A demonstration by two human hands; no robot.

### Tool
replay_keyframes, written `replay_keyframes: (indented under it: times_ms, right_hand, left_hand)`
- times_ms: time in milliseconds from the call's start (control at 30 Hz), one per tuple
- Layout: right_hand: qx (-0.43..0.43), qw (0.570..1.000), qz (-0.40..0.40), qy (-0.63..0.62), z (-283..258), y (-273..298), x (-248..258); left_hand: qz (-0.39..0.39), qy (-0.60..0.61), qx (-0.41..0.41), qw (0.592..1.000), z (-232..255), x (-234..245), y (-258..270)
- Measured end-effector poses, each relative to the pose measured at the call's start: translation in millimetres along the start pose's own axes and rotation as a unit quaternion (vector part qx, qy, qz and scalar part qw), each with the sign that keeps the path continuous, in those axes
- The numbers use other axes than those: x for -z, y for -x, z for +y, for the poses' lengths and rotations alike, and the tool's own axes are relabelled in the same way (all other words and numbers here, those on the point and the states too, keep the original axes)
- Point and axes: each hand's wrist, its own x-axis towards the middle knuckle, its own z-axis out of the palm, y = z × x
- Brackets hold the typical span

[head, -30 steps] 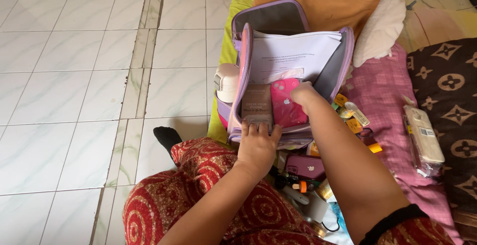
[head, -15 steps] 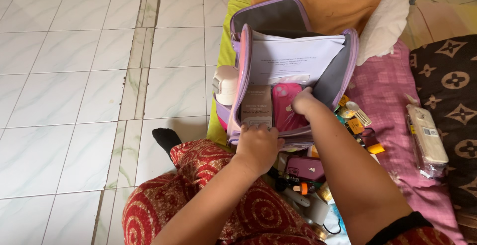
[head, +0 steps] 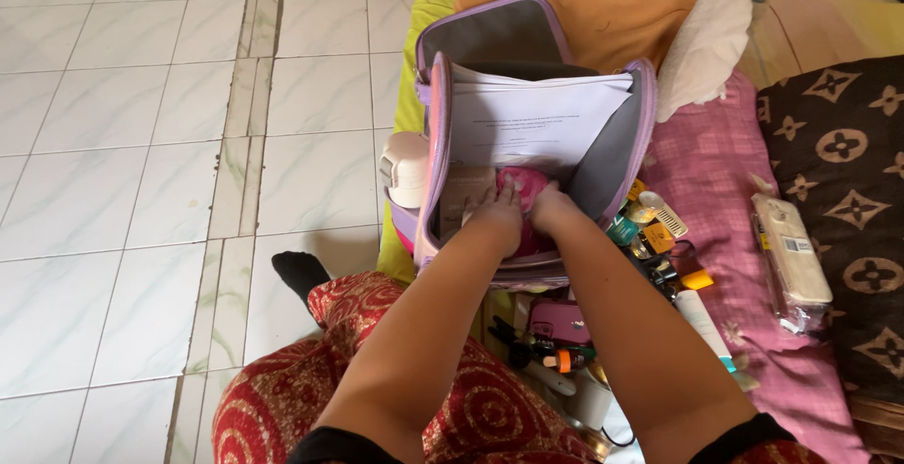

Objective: The person sits on the floor and unpacks phone cases from plastic packaging, removing foam inserts from each case by hand. They place the unpacked cases one at a time into an open backpack beside them, handling black, pink, beige, and maroon cases in sequence.

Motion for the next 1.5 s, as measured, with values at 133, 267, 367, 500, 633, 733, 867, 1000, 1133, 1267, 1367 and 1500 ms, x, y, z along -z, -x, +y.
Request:
replay_keyframes:
  times_ms: [133, 267, 367, 500, 633, 733, 867, 1000, 1133, 1267, 1367, 1500]
  right_hand:
    - [0.053, 0.997, -0.049, 0.016, 2, -7, -14]
    - [0.09, 0.968, -0.058, 0.228, -3, -11, -25]
    - [0.118, 0.987, -0.055, 0.094, 4, 1, -18]
    - [0.128, 0.99, -0.043, 0.032, -2, 28, 1]
    - [0.099, 0.994, -0.048, 0.025, -16, 47, 14]
    - [0.22, 0.952, 0.016, 0.212, -22, 59, 20]
    - [0.092, 0.996, -0.014, 0.008, -30, 81, 28]
    - [0.104, 0.993, -0.013, 0.057, -36, 104, 42]
    - [0.129, 0.981, -0.009, 0.145, -37, 115, 47]
    - [0.137, 0.971, -0.016, 0.196, -36, 112, 43]
    - [0.139, 0.965, -0.005, 0.222, -35, 106, 34]
    - [0.131, 0.959, -0.012, 0.25, -35, 97, 26]
  left_hand:
    - [0.006, -0.029, 0.012, 0.999, 3, -11, -15]
    - [0.009, -0.062, 0.006, 0.998, 7, -5, -7]
    - [-0.021, -0.099, 0.015, 0.995, 15, 6, -4]
    - [-0.067, -0.135, 0.028, 0.988, 21, 16, -7]
    - [-0.027, -0.082, 0.018, 0.996, 12, 16, -4]
    - [0.01, 0.001, -0.002, 1.0, -4, 13, 5]
    - [0.03, 0.007, 0.015, 0.999, -6, 11, 9]
    - [-0.033, -0.049, 0.042, 0.997, -3, 17, 8]
    - [-0.067, -0.119, 0.062, 0.989, -2, 18, -1]
    - [-0.068, -0.131, 0.068, 0.987, -6, 4, -20]
    - [-0.052, -0.151, 0.078, 0.984, -8, -6, -31]
    - [-0.049, -0.102, 0.065, 0.991, -10, 6, -23]
